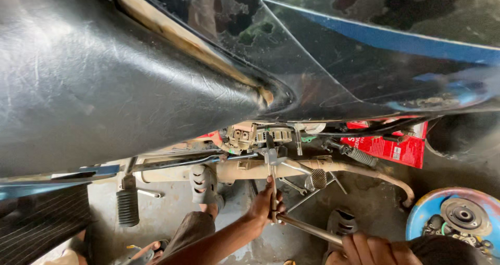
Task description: The person sits on a low stool and works on the exposed engine of a motorcycle. They install a clutch basket, insert bolts, and tighten them using a socket wrench. The person also handles springs and other small engine parts from a blue basin.
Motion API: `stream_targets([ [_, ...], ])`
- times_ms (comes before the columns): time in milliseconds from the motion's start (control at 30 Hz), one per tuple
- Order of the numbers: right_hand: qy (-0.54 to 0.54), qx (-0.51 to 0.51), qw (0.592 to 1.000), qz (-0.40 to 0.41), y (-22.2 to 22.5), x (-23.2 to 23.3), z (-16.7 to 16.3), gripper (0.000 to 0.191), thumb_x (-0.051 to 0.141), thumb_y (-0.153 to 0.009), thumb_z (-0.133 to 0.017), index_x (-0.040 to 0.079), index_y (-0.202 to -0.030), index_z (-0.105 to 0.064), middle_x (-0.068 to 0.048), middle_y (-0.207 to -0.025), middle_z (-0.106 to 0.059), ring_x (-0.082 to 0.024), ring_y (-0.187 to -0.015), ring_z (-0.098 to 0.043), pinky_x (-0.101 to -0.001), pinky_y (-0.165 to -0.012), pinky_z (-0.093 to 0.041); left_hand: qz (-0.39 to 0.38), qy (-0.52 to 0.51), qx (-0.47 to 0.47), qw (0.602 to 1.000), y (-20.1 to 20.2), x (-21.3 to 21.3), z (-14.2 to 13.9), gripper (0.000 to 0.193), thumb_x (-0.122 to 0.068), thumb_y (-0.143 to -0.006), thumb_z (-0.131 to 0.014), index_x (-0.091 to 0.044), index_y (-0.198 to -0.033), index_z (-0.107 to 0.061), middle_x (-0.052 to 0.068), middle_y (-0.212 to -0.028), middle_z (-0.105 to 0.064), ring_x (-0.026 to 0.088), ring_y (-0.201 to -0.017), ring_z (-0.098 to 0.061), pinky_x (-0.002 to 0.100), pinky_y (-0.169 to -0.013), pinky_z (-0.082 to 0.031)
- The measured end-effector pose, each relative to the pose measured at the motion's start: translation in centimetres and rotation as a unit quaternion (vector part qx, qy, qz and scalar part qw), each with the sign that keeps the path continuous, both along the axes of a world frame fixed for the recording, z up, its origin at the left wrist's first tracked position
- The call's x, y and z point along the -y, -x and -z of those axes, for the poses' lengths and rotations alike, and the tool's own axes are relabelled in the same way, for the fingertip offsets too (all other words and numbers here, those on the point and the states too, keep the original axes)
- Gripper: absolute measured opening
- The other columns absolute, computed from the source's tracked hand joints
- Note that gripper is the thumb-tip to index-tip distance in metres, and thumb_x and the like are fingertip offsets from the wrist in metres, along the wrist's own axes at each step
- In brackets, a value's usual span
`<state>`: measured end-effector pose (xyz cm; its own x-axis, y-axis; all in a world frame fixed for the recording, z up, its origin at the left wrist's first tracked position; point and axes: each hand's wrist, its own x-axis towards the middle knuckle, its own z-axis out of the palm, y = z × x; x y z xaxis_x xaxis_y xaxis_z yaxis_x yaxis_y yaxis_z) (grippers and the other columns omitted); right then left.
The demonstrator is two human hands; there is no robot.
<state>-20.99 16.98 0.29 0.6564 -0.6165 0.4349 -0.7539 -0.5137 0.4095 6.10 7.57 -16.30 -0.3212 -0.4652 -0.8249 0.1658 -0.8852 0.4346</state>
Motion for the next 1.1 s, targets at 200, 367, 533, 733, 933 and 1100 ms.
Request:
stream_targets([
  [200,-0.032,-0.076,0.996,-0.045,0.0,2.2,-5.3,0.024,0.031,-0.088,-0.054,0.012,-0.076,-0.046,-0.001,-0.072,-0.056,-0.023,-0.067,-0.054,-0.0439,-0.069,-0.051,0.004,-0.005,0.008,1.0,0.4,0.2,0.7,0.071,-0.083,-0.09,-0.036,-0.015,-0.078,-0.052,0.005,-0.059,-0.055,0.02,-0.045,-0.054,0.041,-0.043,-0.053],
  [367,0.018,-0.101,0.983,-0.154,0.8,4.1,-6.9,0.027,0.032,-0.094,-0.058,0.021,-0.077,-0.04,0.003,-0.065,-0.047,-0.017,-0.057,-0.046,-0.0327,-0.049,-0.034,0.005,0.016,0.069,0.997,0.7,0.2,-0.1,0.075,-0.086,-0.088,-0.035,-0.014,-0.077,-0.052,0.004,-0.059,-0.056,0.018,-0.048,-0.057,0.041,-0.046,-0.057],
  [533,-0.005,-0.08,0.986,-0.144,0.8,3.3,-7.0,0.019,0.03,-0.081,-0.056,0.018,-0.071,-0.044,0.0,-0.066,-0.054,-0.018,-0.06,-0.053,-0.033,-0.051,-0.039,-0.027,0.063,0.089,0.994,0.9,0.0,-0.9,0.075,-0.085,-0.09,-0.04,-0.012,-0.075,-0.05,0.003,-0.058,-0.05,0.015,-0.047,-0.057,0.043,-0.039,-0.055],
  [733,-0.025,-0.089,0.989,-0.111,1.4,2.1,-4.4,0.016,0.027,-0.078,-0.056,0.015,-0.07,-0.05,-0.002,-0.068,-0.055,-0.02,-0.062,-0.054,-0.0381,-0.054,-0.046,-0.002,0.04,0.095,0.995,0.7,-0.2,-0.9,0.074,-0.084,-0.089,-0.037,-0.013,-0.076,-0.054,0.004,-0.057,-0.054,0.018,-0.042,-0.056,0.039,-0.037,-0.052],
  [933,-0.008,-0.06,0.991,-0.123,1.9,1.2,-3.4,0.014,0.025,-0.081,-0.056,0.013,-0.074,-0.056,-0.003,-0.075,-0.06,-0.02,-0.068,-0.055,-0.0367,-0.057,-0.044,-0.051,0.037,0.016,0.998,0.7,-0.4,1.7,0.073,-0.083,-0.084,-0.04,-0.012,-0.074,-0.052,0.008,-0.054,-0.051,0.024,-0.035,-0.05,0.043,-0.031,-0.047],
  [1100,0.071,-0.027,0.98,-0.183,3.0,3.7,-2.9,0.02,0.025,-0.087,-0.053,0.009,-0.079,-0.063,-0.006,-0.081,-0.064,-0.02,-0.072,-0.056,-0.0353,-0.06,-0.044,-0.076,0.052,0.002,0.996,0.2,-0.7,3.5,0.073,-0.083,-0.089,-0.045,-0.011,-0.075,-0.052,0.007,-0.055,-0.051,0.022,-0.039,-0.05,0.043,-0.035,-0.047],
])
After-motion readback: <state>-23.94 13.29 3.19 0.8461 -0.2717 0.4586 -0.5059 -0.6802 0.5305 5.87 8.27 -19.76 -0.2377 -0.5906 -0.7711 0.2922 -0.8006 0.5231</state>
